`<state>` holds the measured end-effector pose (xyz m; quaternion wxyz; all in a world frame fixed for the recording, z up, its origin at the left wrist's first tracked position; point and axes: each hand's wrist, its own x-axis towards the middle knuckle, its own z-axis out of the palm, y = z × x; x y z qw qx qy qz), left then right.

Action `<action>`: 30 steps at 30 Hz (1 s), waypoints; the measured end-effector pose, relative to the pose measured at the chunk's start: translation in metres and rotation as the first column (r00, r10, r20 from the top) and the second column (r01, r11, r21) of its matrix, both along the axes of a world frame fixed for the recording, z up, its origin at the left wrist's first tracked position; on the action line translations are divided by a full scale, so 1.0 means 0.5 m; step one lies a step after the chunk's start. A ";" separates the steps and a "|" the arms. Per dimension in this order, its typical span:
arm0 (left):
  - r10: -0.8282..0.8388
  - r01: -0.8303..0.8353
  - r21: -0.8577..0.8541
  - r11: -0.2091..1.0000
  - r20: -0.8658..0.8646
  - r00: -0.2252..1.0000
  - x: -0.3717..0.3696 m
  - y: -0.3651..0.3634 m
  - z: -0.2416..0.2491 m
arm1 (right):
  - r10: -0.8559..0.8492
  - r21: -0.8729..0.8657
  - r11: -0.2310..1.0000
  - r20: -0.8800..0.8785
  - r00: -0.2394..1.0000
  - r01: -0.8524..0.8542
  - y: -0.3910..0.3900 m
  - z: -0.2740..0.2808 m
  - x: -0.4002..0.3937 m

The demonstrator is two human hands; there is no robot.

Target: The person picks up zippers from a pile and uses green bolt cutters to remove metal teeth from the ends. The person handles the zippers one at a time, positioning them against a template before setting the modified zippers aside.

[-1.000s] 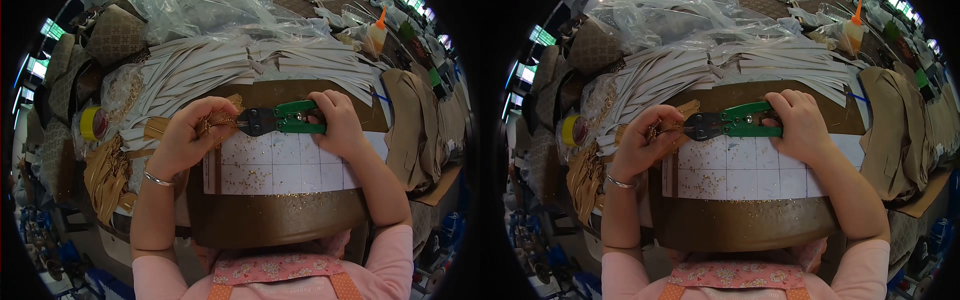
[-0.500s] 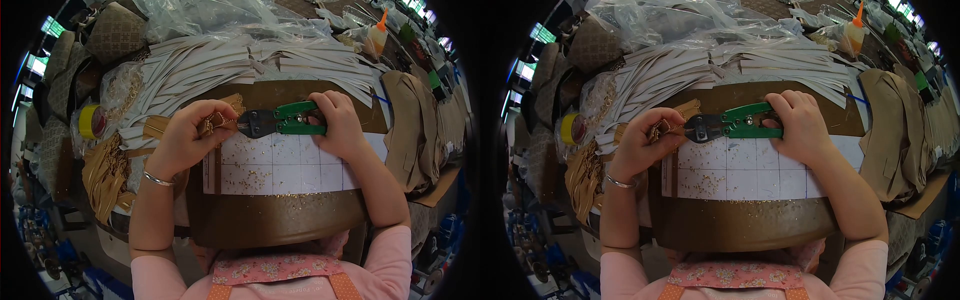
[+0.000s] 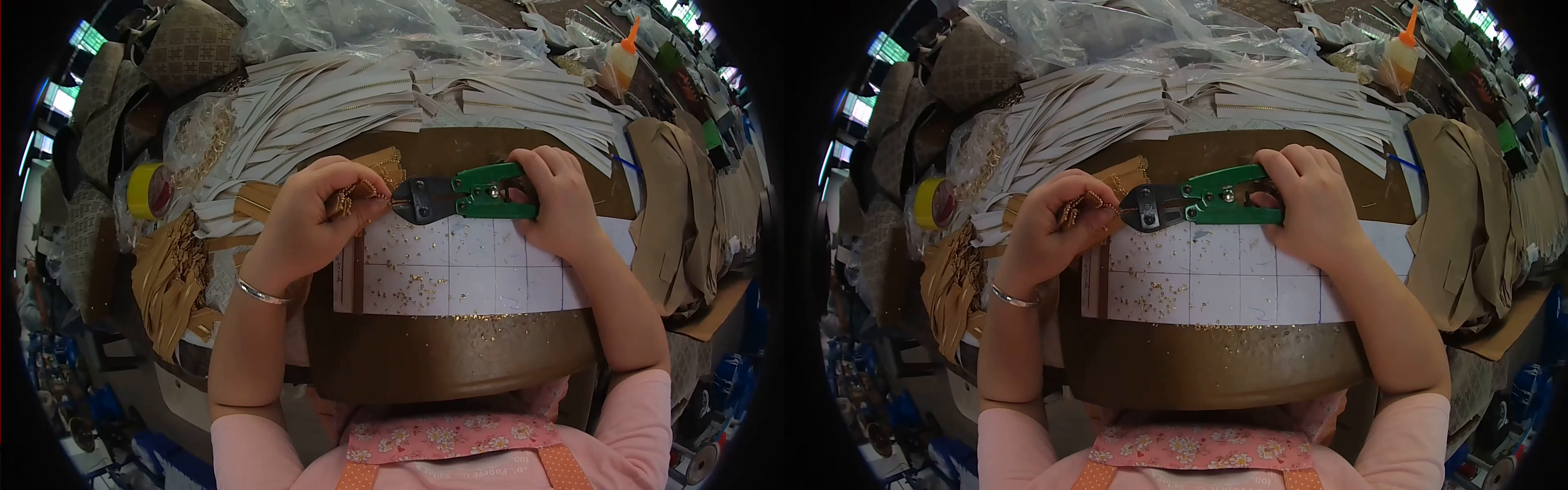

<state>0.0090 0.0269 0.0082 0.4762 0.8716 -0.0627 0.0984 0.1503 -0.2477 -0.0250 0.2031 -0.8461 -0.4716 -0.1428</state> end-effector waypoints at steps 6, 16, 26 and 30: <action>0.041 -0.041 0.002 0.999 0.001 0.999 0.000 -0.007 -0.001 | 0.004 0.006 1.000 0.048 0.999 -0.004 0.003 0.000 0.000; 0.039 -0.040 0.016 0.999 0.035 0.999 0.002 -0.011 -0.006 | 0.002 -0.004 1.000 -0.018 1.000 -0.002 0.001 0.002 -0.001; 0.098 -0.098 0.010 0.995 -0.035 0.995 -0.004 -0.015 -0.011 | -0.021 -0.034 0.999 0.007 1.000 0.022 0.002 0.002 -0.006; 0.098 -0.098 0.001 0.995 -0.061 0.993 -0.002 -0.015 -0.014 | -0.053 -0.026 0.998 0.081 0.995 0.055 0.003 0.005 -0.013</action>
